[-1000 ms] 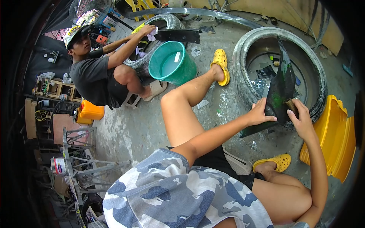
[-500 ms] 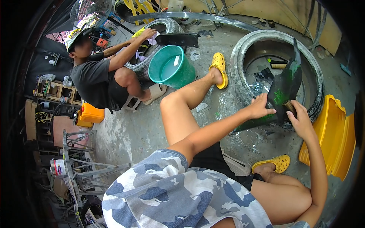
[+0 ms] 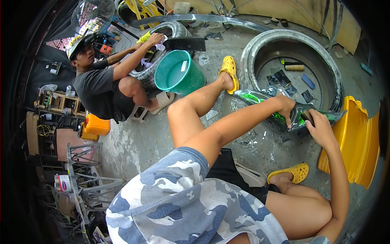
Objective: Cleaning and sanding a motorcycle fairing part with water and sandpaper.
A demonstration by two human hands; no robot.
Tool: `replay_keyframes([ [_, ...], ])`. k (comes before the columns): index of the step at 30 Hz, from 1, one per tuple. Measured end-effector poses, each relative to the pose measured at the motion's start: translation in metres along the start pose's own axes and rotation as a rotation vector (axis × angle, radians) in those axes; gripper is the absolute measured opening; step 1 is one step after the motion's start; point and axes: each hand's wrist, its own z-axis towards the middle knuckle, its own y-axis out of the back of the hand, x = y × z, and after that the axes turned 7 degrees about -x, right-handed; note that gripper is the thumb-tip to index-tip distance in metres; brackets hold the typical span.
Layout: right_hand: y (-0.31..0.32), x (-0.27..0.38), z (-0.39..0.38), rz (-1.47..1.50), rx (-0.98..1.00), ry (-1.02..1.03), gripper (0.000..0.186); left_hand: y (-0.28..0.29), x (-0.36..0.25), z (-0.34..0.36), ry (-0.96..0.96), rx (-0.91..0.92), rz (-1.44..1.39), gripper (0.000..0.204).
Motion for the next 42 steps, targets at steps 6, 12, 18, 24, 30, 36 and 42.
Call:
replay_keyframes([
  [6,-0.004,-0.009,0.002,-0.028,0.086,-0.007,0.03,-0.012,0.003,0.011,-0.113,0.038,0.136,0.111],
  [12,0.001,-0.009,-0.001,-0.032,0.286,-0.125,0.027,-0.016,0.01,-0.007,-0.119,-0.021,0.121,0.108],
  [18,-0.008,-0.027,-0.005,-0.072,0.302,-0.166,0.034,-0.033,0.019,-0.03,0.012,-0.202,0.012,0.107],
  [24,-0.009,-0.028,-0.001,-0.082,0.364,-0.216,0.039,-0.035,0.013,-0.054,-0.101,-0.307,0.174,0.122],
  [30,-0.015,-0.034,0.009,-0.098,0.397,-0.219,0.037,-0.032,0.007,-0.057,-0.091,-0.286,0.255,0.123],
  [36,-0.018,-0.042,0.018,-0.062,0.429,-0.231,0.041,-0.037,0.01,-0.063,-0.135,-0.411,0.23,0.112],
  [42,-0.017,-0.043,0.016,-0.037,0.424,-0.24,0.041,-0.045,0.009,-0.075,-0.363,-0.589,0.246,0.086],
])
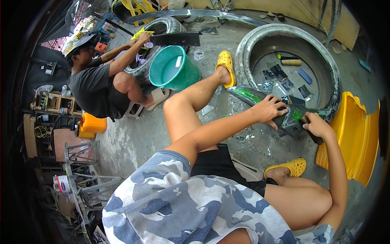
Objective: Cleaning and sanding a motorcycle fairing part with water and sandpaper.
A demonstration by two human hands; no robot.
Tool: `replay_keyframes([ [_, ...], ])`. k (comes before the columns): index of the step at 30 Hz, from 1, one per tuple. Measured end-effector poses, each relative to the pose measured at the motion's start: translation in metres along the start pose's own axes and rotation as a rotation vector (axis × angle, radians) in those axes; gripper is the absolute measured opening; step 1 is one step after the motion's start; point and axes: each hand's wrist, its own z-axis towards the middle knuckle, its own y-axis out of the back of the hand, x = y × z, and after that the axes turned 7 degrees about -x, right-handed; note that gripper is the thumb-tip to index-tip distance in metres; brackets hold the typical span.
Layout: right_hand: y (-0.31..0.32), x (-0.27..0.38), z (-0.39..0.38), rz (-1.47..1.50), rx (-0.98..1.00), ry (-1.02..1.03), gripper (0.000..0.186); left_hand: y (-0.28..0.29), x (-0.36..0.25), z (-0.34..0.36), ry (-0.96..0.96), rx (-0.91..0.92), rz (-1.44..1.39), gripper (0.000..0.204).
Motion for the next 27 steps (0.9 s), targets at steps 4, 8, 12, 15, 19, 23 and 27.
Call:
replay_keyframes([
  [4,-0.005,-0.007,0.0,0.003,-0.043,0.037,0.039,0.001,-0.016,-0.005,0.002,-0.043,0.003,0.068],
  [8,-0.003,-0.001,-0.004,0.003,-0.054,0.035,0.037,0.003,-0.022,-0.005,0.011,0.004,-0.018,0.053],
  [12,-0.004,-0.002,-0.004,0.002,-0.056,0.042,0.037,0.003,-0.027,-0.004,-0.023,-0.042,0.007,0.048],
  [15,-0.003,-0.001,-0.003,-0.026,-0.052,0.045,0.037,0.009,-0.032,-0.003,0.029,-0.075,0.006,0.048],
  [19,-0.004,-0.001,-0.003,-0.026,-0.061,0.04,0.037,0.012,-0.037,-0.004,0.108,-0.092,0.058,0.05],
  [23,-0.003,0.0,-0.002,-0.014,-0.053,0.037,0.036,0.013,-0.037,-0.005,0.116,-0.009,0.032,0.054],
  [27,-0.002,0.0,-0.002,-0.012,-0.048,0.038,0.036,0.014,-0.039,-0.004,0.109,-0.022,0.082,0.06],
])
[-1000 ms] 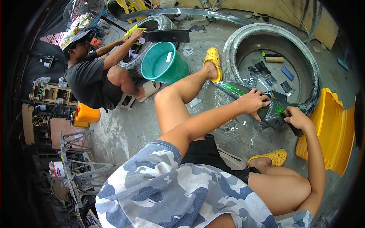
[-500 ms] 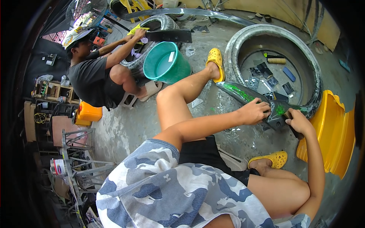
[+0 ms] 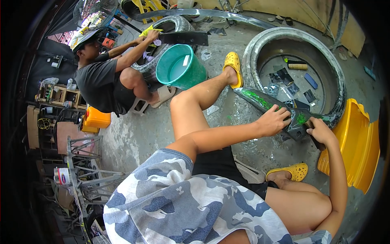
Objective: Cleaning and sanding a motorcycle fairing part with water and sandpaper.
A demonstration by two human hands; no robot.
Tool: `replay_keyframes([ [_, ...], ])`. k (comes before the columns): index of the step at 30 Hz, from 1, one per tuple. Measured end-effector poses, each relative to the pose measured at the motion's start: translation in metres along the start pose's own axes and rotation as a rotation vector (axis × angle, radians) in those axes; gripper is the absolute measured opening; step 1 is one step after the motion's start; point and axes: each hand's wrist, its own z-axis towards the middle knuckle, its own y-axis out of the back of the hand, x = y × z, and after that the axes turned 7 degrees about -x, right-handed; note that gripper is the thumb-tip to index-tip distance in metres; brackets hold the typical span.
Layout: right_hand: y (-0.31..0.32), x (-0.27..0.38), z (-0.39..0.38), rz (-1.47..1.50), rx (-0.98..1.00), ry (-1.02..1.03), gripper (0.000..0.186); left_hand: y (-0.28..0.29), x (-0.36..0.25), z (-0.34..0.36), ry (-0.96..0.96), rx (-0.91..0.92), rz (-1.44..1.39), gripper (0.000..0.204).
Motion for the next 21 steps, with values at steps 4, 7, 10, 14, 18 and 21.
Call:
replay_keyframes([
  [4,0.002,0.001,-0.003,-0.005,0.001,-0.014,0.036,-0.001,-0.009,0.004,0.065,-0.062,0.055,0.061],
  [7,0.0,-0.001,0.001,0.003,0.02,-0.016,0.037,-0.003,-0.007,0.004,0.023,0.003,0.071,0.064],
  [10,0.001,-0.002,0.001,0.009,0.03,-0.017,0.037,-0.007,-0.008,0.0,0.008,0.01,0.083,0.063],
  [14,0.001,0.0,-0.003,0.004,0.008,-0.032,0.037,-0.001,-0.01,-0.005,0.017,-0.016,0.082,0.063],
  [18,0.002,0.005,-0.002,-0.003,0.009,-0.025,0.037,-0.003,-0.015,-0.004,0.028,0.002,0.146,0.066],
  [21,-0.001,-0.001,0.003,-0.004,0.016,-0.014,0.038,-0.001,-0.02,-0.002,0.032,0.058,0.187,0.068],
])
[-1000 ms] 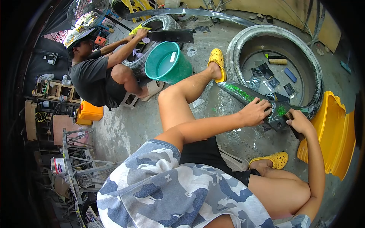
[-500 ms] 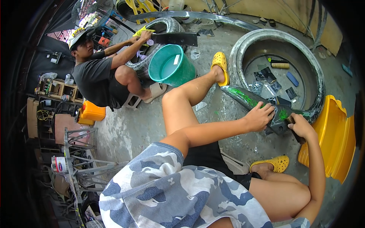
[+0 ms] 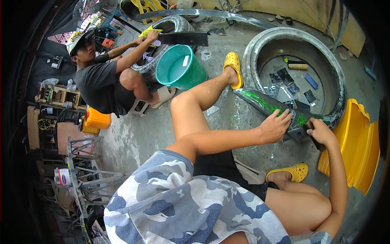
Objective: Cleaning and sanding a motorcycle fairing part with water and sandpaper.
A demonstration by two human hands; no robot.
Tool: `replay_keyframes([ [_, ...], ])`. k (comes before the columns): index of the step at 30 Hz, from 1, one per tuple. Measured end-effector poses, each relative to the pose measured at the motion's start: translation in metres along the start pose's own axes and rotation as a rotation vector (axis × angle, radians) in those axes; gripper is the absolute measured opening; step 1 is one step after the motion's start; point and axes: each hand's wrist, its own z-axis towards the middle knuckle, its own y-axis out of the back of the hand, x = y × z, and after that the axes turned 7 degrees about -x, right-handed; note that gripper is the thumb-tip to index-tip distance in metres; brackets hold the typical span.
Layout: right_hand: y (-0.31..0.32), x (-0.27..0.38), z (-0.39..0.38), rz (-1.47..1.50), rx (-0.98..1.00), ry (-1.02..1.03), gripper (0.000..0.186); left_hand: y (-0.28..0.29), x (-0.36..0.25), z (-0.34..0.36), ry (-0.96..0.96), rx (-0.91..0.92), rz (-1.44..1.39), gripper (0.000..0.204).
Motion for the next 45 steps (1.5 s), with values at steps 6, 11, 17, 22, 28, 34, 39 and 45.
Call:
replay_keyframes([
  [6,-0.001,-0.004,-0.004,0.016,-0.031,0.005,0.038,0.007,0.0,-0.007,0.024,-0.008,-0.04,0.067],
  [11,0.001,0.002,-0.002,0.003,0.009,-0.01,0.039,0.001,-0.003,0.002,0.043,0.005,-0.002,0.064],
  [17,0.002,-0.003,-0.011,0.007,-0.044,-0.012,0.038,0.007,-0.012,-0.01,0.034,-0.002,-0.044,0.064],
  [22,-0.001,-0.003,-0.001,-0.009,-0.01,0.005,0.038,-0.003,-0.011,-0.008,0.071,-0.045,0.017,0.065],
  [28,-0.001,-0.003,-0.003,-0.01,-0.011,-0.004,0.038,0.003,-0.019,-0.012,0.126,-0.039,-0.047,0.066],
  [34,-0.005,-0.004,-0.004,0.011,-0.039,0.018,0.037,0.002,-0.022,-0.013,0.156,-0.053,-0.059,0.068],
  [39,-0.015,-0.03,0.007,0.016,-0.059,0.135,0.052,-0.006,-0.024,0.004,0.257,-0.007,-0.081,0.064],
  [45,-0.018,-0.021,0.009,-0.043,-0.051,0.076,0.056,0.014,-0.026,-0.017,0.236,0.075,-0.176,0.067],
])
